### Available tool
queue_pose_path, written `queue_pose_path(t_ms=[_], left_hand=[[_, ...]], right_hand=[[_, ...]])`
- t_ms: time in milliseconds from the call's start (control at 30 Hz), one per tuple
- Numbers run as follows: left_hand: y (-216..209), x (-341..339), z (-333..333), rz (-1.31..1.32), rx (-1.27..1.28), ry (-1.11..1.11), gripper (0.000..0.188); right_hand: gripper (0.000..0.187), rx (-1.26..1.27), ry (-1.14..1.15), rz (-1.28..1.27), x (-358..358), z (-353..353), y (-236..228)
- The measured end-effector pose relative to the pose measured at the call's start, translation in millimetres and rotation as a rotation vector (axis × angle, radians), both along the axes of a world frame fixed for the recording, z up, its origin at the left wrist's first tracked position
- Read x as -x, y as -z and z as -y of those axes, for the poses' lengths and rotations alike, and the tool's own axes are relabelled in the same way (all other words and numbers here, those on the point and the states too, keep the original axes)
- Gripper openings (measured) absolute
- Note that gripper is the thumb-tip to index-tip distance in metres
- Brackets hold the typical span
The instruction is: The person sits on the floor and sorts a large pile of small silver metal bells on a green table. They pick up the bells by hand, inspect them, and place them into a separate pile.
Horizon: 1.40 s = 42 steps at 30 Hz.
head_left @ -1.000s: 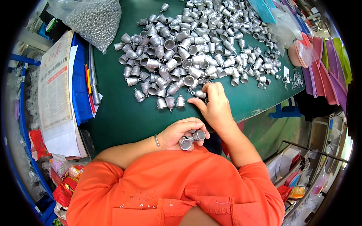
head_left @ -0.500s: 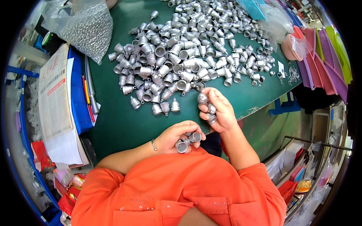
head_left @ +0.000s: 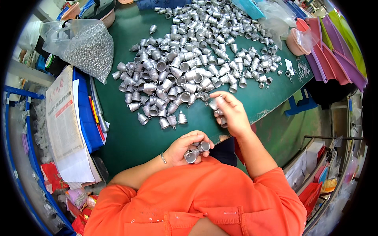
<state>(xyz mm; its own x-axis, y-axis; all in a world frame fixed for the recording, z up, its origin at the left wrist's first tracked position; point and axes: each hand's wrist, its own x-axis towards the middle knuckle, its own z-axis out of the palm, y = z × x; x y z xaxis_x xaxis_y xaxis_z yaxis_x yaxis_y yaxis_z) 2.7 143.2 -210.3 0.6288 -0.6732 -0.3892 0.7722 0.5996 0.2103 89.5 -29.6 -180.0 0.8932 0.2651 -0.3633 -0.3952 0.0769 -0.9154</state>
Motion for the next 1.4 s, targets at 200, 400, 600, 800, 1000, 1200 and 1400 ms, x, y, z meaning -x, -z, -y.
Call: queue_pose_path(t_ms=[200, 400, 600, 800, 1000, 1200, 1400], left_hand=[[-6, -1, -2, 0.070, -0.020, -0.164, 0.020], [-44, -29, 2, 0.604, -0.530, -0.695, 0.014], [-58, -53, 43, 1.811, -1.605, -0.499, 0.025], [-60, -50, 48, 1.797, -1.333, -0.478, 0.021], [-45, -39, 29, 1.274, -1.156, -0.584, 0.010], [-46, -40, 42, 1.104, -0.955, -0.520, 0.007], [-47, -33, 26, 0.828, -0.885, -0.513, 0.008]], right_hand=[[0.019, -0.877, -0.017, -0.575, 1, 13, 17], [0.024, -0.946, 0.046, -0.609, 19, -6, 14], [0.038, -1.245, 0.076, -0.607, 35, -15, 15], [0.037, -1.293, 0.193, -0.502, 55, 37, 23], [0.032, -1.132, 0.678, -0.301, 78, 136, 43], [0.030, -0.691, 1.060, -0.582, 45, 170, 160], [0.020, -0.395, 0.983, -0.471, 25, 184, 187]])
